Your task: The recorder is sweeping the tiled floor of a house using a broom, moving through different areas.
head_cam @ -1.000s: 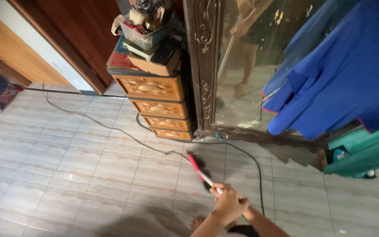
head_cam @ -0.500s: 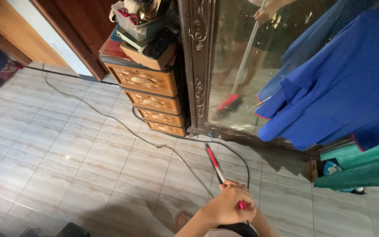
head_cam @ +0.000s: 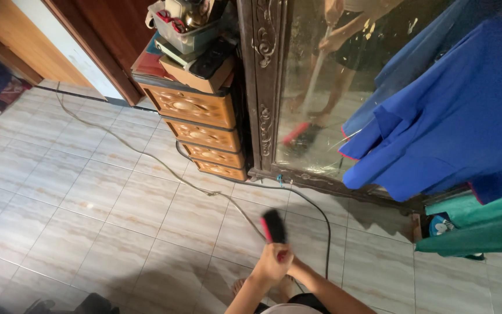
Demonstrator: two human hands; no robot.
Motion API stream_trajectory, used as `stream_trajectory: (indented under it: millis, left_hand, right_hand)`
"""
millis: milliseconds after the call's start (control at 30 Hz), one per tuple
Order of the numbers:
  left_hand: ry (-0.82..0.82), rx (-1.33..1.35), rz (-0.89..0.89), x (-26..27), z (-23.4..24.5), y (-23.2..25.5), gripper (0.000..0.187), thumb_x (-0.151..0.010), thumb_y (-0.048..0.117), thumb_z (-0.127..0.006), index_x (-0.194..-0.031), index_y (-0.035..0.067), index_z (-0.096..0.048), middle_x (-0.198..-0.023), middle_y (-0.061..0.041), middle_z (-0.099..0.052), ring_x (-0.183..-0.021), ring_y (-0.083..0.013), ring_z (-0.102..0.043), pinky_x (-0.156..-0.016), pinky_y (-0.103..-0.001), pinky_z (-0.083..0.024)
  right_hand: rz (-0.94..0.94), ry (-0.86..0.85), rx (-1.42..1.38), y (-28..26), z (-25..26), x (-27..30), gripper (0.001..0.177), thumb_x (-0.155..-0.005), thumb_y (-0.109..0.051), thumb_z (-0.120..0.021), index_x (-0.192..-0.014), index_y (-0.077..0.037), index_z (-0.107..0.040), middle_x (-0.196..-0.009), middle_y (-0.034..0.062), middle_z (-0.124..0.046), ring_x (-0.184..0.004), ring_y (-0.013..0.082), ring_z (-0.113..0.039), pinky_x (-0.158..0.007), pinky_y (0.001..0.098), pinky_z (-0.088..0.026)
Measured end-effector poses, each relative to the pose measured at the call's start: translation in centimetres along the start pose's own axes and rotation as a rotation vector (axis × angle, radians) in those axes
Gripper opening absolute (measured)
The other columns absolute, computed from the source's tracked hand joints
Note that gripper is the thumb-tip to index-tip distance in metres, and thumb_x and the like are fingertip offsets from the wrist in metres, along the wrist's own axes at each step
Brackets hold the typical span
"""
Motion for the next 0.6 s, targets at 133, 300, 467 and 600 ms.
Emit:
stream_trajectory:
  millis: [133,300,467,600]
  left_hand:
    - [-0.039,-0.345,-0.043,0.3,-1.1,-1.3,0.029,-0.084,0.02,-0.068,-0.066,-0.003,-0.063,-0.065,-0.025,-0.061,-0.06,-0.0412,-0.06,-0.064,-0.046,-0.05]
    - [-0.061,-0.498,-0.042,1.8,1.1,3.1,0.038,-0.084,0.028,-0.071,-0.059,0.0,-0.061,-0.063,-0.023,-0.062,-0.062,-0.0434,-0.064,-0.067,-0.049,-0.053]
    - [-0.009,-0.485,-0.321,5.7,3.7,10.0,0.036,-0.082,0.025,-0.07,-0.056,0.003,-0.059,-0.06,-0.016,-0.065,-0.059,-0.0401,-0.064,-0.067,-0.047,-0.053]
    - [-0.088,-0.37,-0.089,8.5,5.5,9.6,0.024,-0.076,0.014,-0.067,-0.059,0.002,-0.054,-0.059,-0.014,-0.056,-0.056,-0.0311,-0.057,-0.058,-0.042,-0.046]
  right_hand:
    - [0.039,-0.168,-0.551,-6.7,0.9,-0.8,0.031,-0.097,-0.037,-0.069,-0.11,-0.01,-0.064,-0.095,0.0089,-0.064,-0.089,0.0267,-0.064,-0.079,0.039,-0.057]
    - [0.547,-0.07,-1.035,-22.9,14.2,1.2,0.048,-0.088,-0.044,-0.063,-0.118,-0.007,-0.057,-0.114,0.0023,-0.06,-0.103,0.0184,-0.061,-0.089,0.0397,-0.047]
    - [0.48,0.093,-0.324,-22.8,13.2,1.8,0.017,-0.095,-0.014,-0.078,-0.103,-0.006,-0.066,-0.086,0.0111,-0.061,-0.073,0.026,-0.054,-0.063,0.0392,-0.047]
    - [0.109,-0.142,-0.243,-23.4,11.7,2.4,0.024,-0.092,-0.027,-0.076,-0.085,-0.008,-0.064,-0.059,0.0106,-0.057,-0.054,0.0276,-0.053,-0.052,0.0392,-0.043]
Point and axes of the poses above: each hand's wrist, its own x-axis away from the middle knuckle, its own z-axis out of the back of the hand, y = z × x, the point moved 3 cm from there along -x, towards the middle knuckle
